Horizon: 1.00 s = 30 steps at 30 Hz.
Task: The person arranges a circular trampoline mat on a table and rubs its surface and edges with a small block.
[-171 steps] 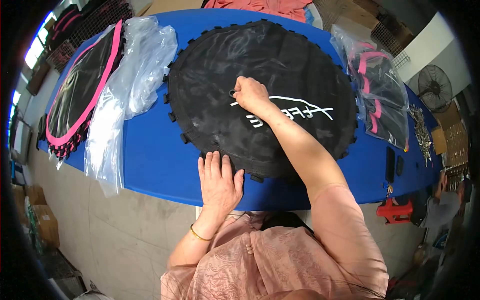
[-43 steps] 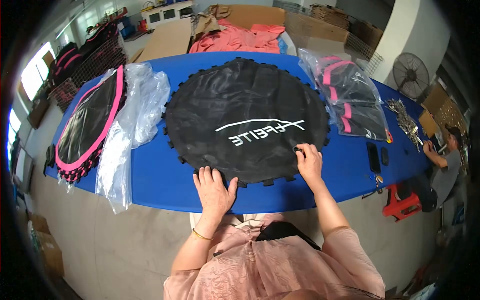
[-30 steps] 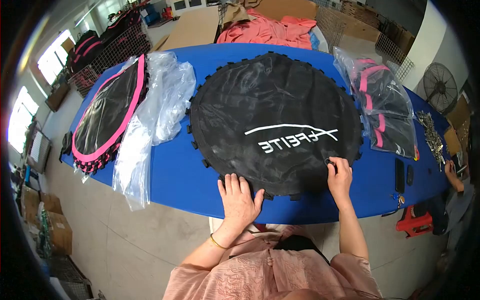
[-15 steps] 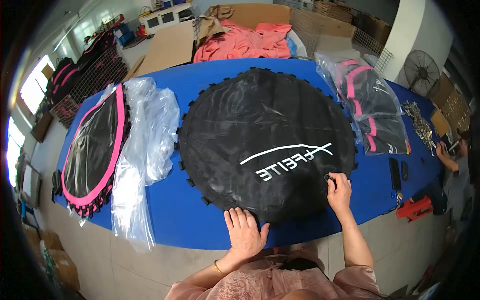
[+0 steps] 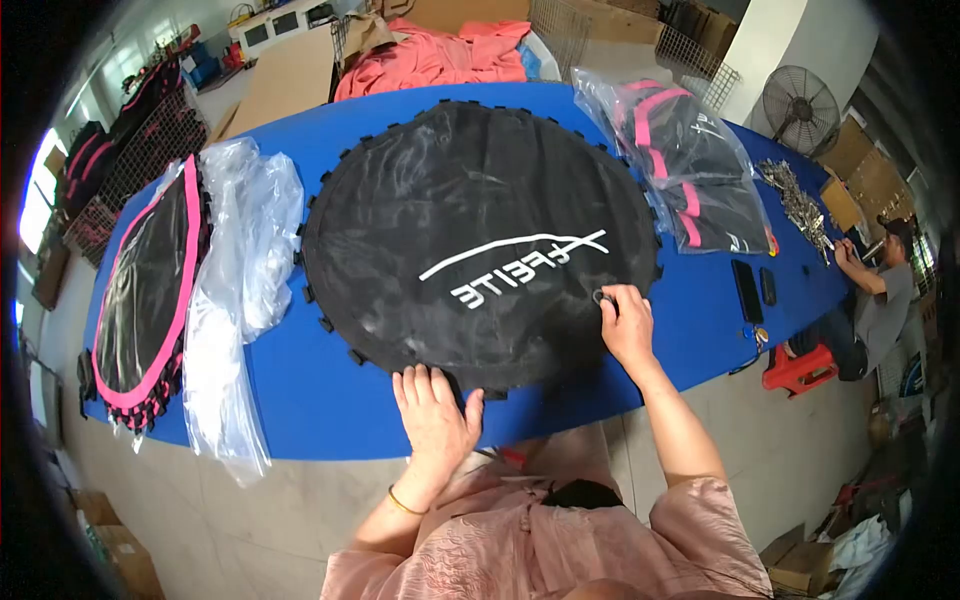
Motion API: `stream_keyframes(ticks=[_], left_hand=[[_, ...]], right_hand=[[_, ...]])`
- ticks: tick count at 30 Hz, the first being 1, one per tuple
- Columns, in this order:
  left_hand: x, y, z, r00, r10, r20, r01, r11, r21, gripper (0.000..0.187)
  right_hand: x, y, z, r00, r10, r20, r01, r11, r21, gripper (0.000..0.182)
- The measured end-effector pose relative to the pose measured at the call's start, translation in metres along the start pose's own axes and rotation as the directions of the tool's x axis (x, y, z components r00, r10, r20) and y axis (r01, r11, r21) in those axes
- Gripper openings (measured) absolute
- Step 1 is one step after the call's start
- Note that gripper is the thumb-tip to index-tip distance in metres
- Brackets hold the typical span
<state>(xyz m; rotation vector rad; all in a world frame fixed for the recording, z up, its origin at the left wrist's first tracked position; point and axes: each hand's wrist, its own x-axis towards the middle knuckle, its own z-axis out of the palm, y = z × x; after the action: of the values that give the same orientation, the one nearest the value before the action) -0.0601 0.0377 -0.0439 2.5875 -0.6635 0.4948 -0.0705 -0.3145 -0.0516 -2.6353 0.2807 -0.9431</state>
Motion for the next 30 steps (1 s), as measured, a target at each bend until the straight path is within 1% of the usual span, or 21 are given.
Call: stream_keyframes(ticks=[2, 3, 4, 5, 7, 9, 11, 13, 14, 15, 18, 19, 20, 21, 23, 25, 29, 30], left_hand=[[0.001, -0.003, -0.001, 0.999, -0.01, -0.031, 0.01, 1.0, 0.003, 0.069], [0.0, -0.006, -0.002, 0.999, -0.019, -0.035, 0.021, 0.999, 0.033, 0.069], [0.0, -0.009, -0.005, 0.999, -0.037, -0.022, 0.038, 0.998, 0.047, 0.069], [0.001, -0.012, -0.009, 0.998, -0.055, -0.008, 0.055, 0.997, 0.06, 0.068], [0.0, -0.026, -0.013, 0.998, -0.061, 0.004, 0.061, 0.994, 0.09, 0.068], [-0.001, -0.041, -0.019, 0.998, -0.059, 0.036, 0.054, 0.989, 0.14, 0.069], [0.001, -0.049, -0.03, 0.983, -0.154, 0.095, 0.143, 0.983, 0.117, 0.063], [0.003, -0.055, -0.026, 0.984, -0.152, 0.093, 0.138, 0.981, 0.139, 0.059], [0.0, -0.058, -0.031, 0.976, -0.207, 0.068, 0.193, 0.967, 0.168, 0.058], [0.002, -0.053, -0.031, 0.978, -0.203, 0.053, 0.191, 0.965, 0.177, 0.059], [0.004, -0.025, -0.022, 0.989, -0.133, 0.059, 0.127, 0.987, 0.094, 0.063], [0.003, -0.017, -0.018, 0.991, -0.112, 0.074, 0.108, 0.993, 0.048, 0.064], [0.003, -0.012, -0.012, 0.99, -0.111, 0.086, 0.108, 0.993, 0.043, 0.065], [0.002, -0.009, -0.008, 0.989, -0.111, 0.098, 0.108, 0.993, 0.038, 0.065], [0.002, -0.008, -0.005, 0.99, -0.115, 0.081, 0.113, 0.993, 0.032, 0.066], [0.001, -0.007, -0.004, 0.99, -0.12, 0.067, 0.119, 0.992, 0.029, 0.067], [0.002, -0.006, -0.004, 0.991, -0.119, 0.064, 0.117, 0.993, 0.035, 0.066], [0.002, -0.005, -0.005, 0.99, -0.122, 0.065, 0.12, 0.992, 0.04, 0.066]], right_hand=[[-0.001, 0.0, -0.001, 1.0, -0.006, 0.005, 0.006, 1.0, 0.011, 0.015], [-0.002, 0.0, 0.0, 1.0, -0.015, 0.005, 0.015, 1.0, 0.019, 0.015], [-0.003, -0.001, 0.001, 0.999, -0.043, -0.022, 0.044, 0.998, 0.045, 0.012], [-0.005, -0.003, 0.002, 0.999, -0.037, -0.021, 0.039, 0.998, 0.053, 0.012], [-0.012, -0.014, -0.001, 0.997, -0.071, 0.005, 0.071, 0.993, 0.095, 0.011], [-0.022, -0.031, -0.006, 0.994, -0.1, 0.052, 0.095, 0.992, 0.088, 0.015], [-0.036, -0.048, -0.006, 0.989, -0.128, 0.08, 0.119, 0.986, 0.113, 0.017], [-0.043, -0.057, -0.012, 0.989, -0.1, 0.104, 0.089, 0.99, 0.109, 0.019], [-0.051, -0.074, -0.013, 0.983, -0.13, 0.13, 0.105, 0.978, 0.183, 0.019], [-0.053, -0.079, -0.016, 0.982, -0.163, 0.1, 0.138, 0.965, 0.224, 0.018], [-0.054, -0.079, -0.019, 0.982, -0.15, 0.113, 0.119, 0.962, 0.244, 0.017], [-0.049, -0.072, -0.02, 0.978, -0.151, 0.145, 0.109, 0.959, 0.262, 0.017], [-0.042, -0.066, -0.022, 0.972, -0.153, 0.178, 0.099, 0.955, 0.28, 0.016], [-0.032, -0.059, -0.028, 0.969, -0.161, 0.186, 0.123, 0.971, 0.203, 0.015], [-0.014, -0.036, -0.03, 0.97, -0.123, 0.21, 0.111, 0.992, 0.067, 0.013], [0.006, -0.011, -0.033, 0.972, -0.134, 0.19, 0.124, 0.99, 0.064, 0.011], [0.043, 0.036, -0.018, 0.985, -0.035, 0.167, 0.047, 0.996, -0.071, 0.013], [0.052, 0.045, -0.013, 0.986, 0.013, 0.165, 0.004, 0.995, -0.104, 0.013]])
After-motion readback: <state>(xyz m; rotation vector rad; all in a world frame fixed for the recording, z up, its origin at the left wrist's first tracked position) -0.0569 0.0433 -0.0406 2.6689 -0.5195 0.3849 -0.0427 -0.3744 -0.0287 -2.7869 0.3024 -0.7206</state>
